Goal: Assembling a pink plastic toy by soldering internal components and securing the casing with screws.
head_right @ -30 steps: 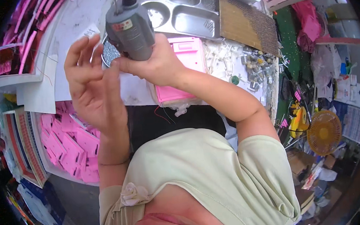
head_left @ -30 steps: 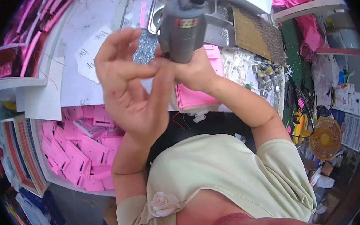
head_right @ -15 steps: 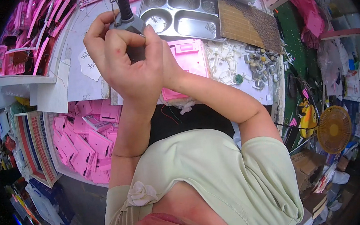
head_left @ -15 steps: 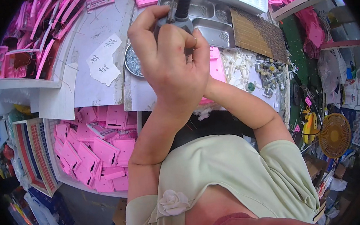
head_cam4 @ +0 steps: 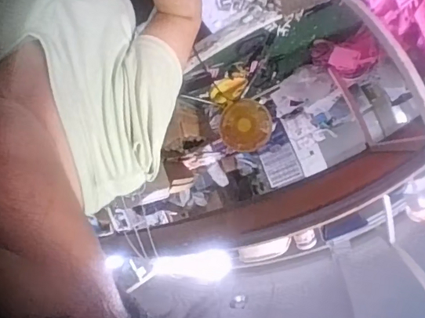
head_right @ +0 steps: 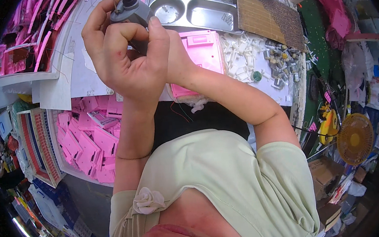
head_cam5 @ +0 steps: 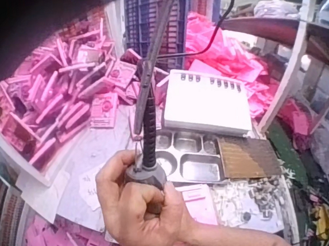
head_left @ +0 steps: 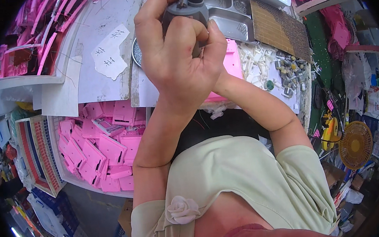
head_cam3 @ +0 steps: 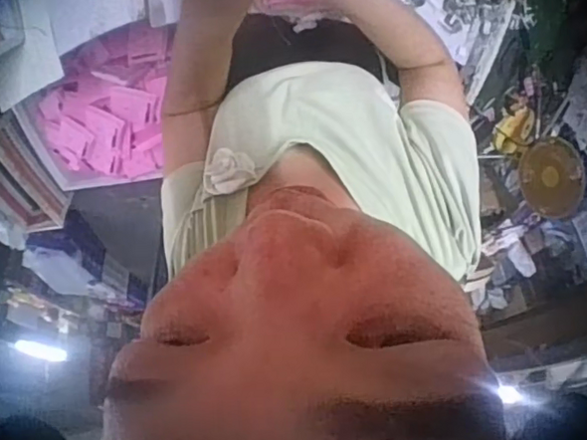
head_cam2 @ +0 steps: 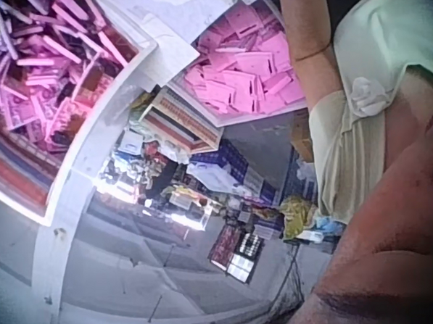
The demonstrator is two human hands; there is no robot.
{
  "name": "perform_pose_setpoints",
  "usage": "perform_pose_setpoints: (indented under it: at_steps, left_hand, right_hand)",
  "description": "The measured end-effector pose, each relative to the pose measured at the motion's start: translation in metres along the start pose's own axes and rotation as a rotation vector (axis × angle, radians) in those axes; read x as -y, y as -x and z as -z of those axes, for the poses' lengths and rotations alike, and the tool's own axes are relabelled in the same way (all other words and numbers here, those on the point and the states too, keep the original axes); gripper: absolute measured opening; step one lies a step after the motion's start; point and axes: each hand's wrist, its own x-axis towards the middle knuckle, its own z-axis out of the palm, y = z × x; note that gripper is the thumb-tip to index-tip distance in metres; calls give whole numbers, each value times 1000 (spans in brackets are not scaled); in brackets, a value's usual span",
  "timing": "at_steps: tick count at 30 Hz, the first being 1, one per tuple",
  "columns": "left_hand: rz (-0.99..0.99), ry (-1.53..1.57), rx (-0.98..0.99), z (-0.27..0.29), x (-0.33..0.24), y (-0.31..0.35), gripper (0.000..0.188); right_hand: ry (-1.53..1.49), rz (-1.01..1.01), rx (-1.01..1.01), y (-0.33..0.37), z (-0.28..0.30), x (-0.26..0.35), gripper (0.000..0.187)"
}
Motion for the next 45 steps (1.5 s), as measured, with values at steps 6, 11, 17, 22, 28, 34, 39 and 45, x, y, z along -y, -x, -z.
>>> perform_pose_setpoints:
  at_steps: [6,11,17,22,28,34,39,45]
  left_hand:
    - [-24,164,-7,15,4,-1,21]
    - [140,138,46,69,18,13,24]
    - [406,227,-5,83,27,38,9]
    - [543,331,-7,86,23,47,5]
    - [470,505,-80,74,12,25,11]
    - [58,311,17,25,-3,-26,16]
    - [-4,94,-10,-3,-10,-34,15]
    - [-113,-22,-57,-11,-10,-40,16]
  right_hand:
    - [26,-15,-8,-3,2,4,28]
    - [75,-132,-63,-5,2,8,29]
    - [89,-57,-67,-4,0,11,20]
    - [83,-7,-91,-4,3,20,12]
    - [102,-7,-93,-16,1,37,15]
    - [124,141,-62,-39,2,24,17]
    - [166,292,-51,-54,6,13,19]
    - [-39,158,-58,-47,3,28,24]
